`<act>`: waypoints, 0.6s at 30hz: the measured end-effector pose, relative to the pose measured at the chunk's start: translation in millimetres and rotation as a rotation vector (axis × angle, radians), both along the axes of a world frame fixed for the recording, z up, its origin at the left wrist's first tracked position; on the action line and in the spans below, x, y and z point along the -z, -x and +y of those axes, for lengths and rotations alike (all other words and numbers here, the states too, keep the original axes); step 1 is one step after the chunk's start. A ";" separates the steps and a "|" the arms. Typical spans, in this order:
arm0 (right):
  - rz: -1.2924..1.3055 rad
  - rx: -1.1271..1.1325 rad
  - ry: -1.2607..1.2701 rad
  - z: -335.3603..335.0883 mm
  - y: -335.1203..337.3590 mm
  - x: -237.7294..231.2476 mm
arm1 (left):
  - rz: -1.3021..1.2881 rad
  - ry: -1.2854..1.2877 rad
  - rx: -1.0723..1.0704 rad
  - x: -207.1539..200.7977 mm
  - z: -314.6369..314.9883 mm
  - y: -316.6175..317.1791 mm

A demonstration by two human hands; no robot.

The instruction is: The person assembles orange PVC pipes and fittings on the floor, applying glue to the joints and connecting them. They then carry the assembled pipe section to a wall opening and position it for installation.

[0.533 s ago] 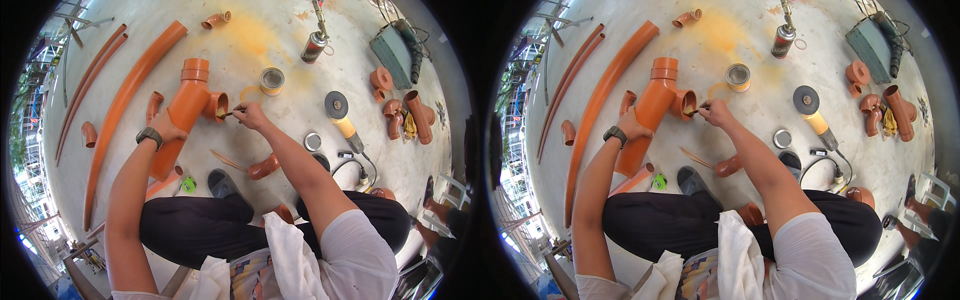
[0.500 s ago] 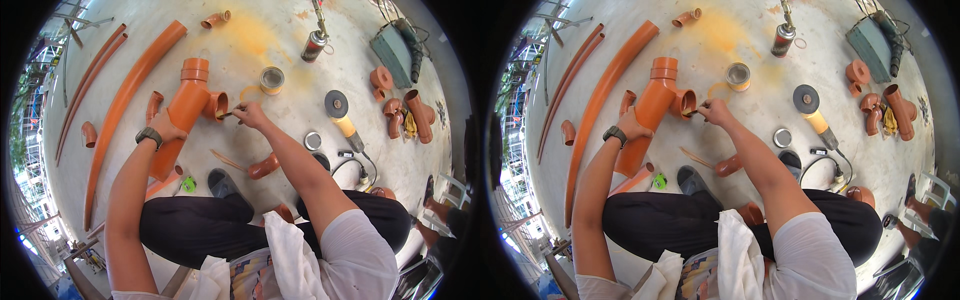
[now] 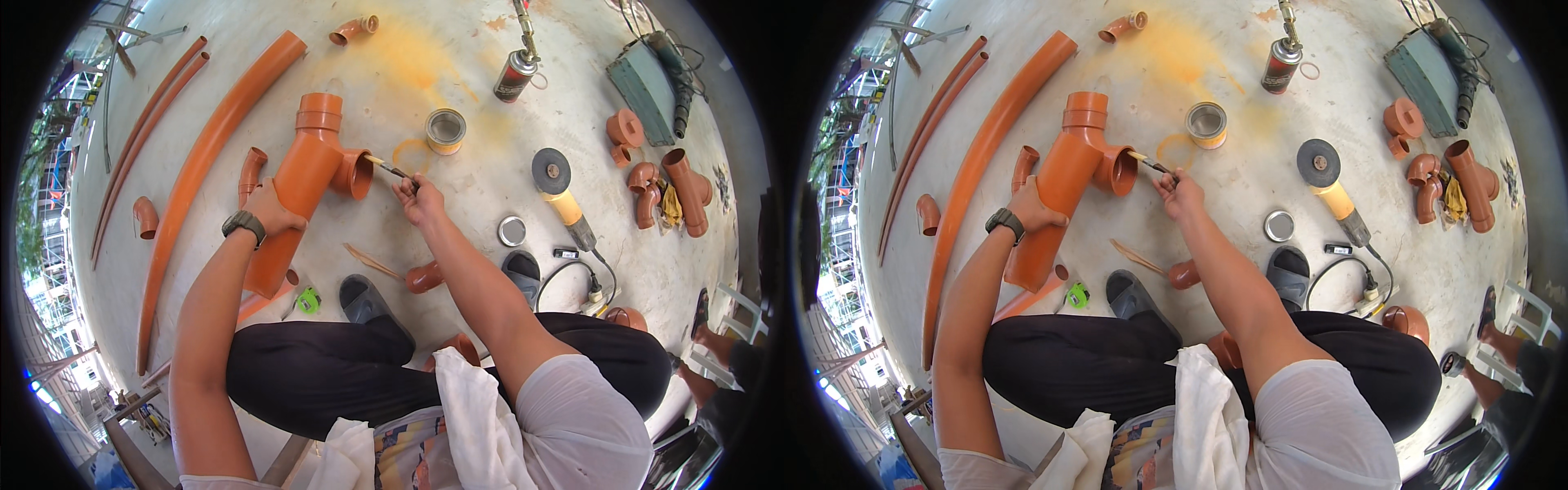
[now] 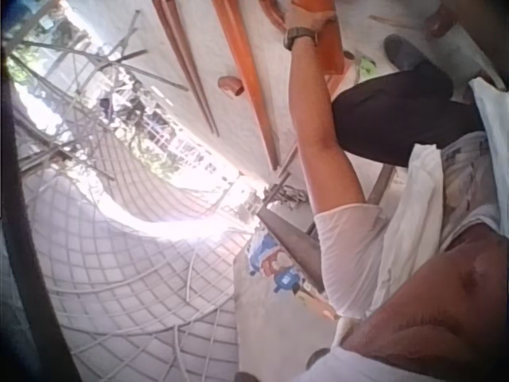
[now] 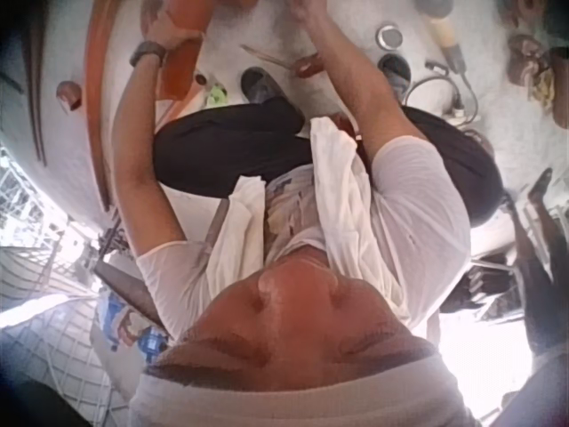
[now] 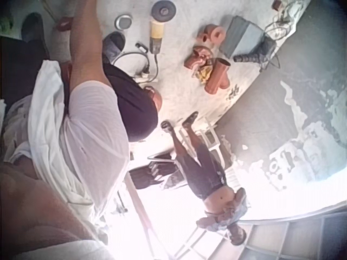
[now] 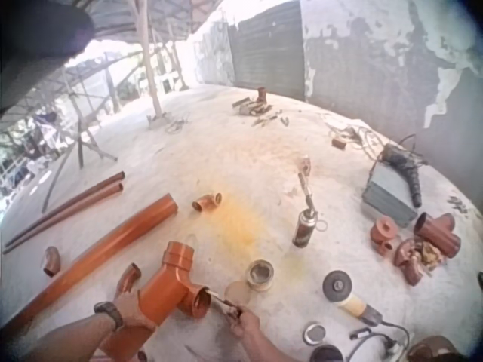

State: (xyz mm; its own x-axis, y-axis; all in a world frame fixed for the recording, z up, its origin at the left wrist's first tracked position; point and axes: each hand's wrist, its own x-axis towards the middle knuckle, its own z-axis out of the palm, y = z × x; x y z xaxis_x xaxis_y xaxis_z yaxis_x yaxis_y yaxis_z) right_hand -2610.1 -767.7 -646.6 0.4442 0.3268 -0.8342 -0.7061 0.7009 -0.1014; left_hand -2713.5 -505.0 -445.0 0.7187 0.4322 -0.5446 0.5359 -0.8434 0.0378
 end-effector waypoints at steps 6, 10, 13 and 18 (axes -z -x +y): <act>-0.364 -0.423 -0.206 -26.5 -7.5 -7.8 | 0.017 0.001 -0.004 3.3 2.7 0.0; -0.578 -0.722 0.098 -32.6 -15.8 -10.1 | 0.021 -0.002 -0.011 2.4 0.6 0.6; -0.911 -0.930 0.441 -25.7 -25.4 -12.5 | 0.020 -0.003 -0.006 0.6 -2.1 0.3; -1.474 -0.696 0.768 -18.3 -40.2 -26.8 | 0.030 -0.016 -0.022 -4.8 -6.6 0.1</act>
State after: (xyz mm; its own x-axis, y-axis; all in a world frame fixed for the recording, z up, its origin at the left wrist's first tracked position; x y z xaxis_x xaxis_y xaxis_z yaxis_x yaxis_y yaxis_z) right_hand -2569.9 -786.0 -619.8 0.8475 0.5294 0.0391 0.1418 -0.1548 -0.9777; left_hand -2713.7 -511.6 -440.2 0.6928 0.4566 -0.5582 0.5547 -0.8320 0.0079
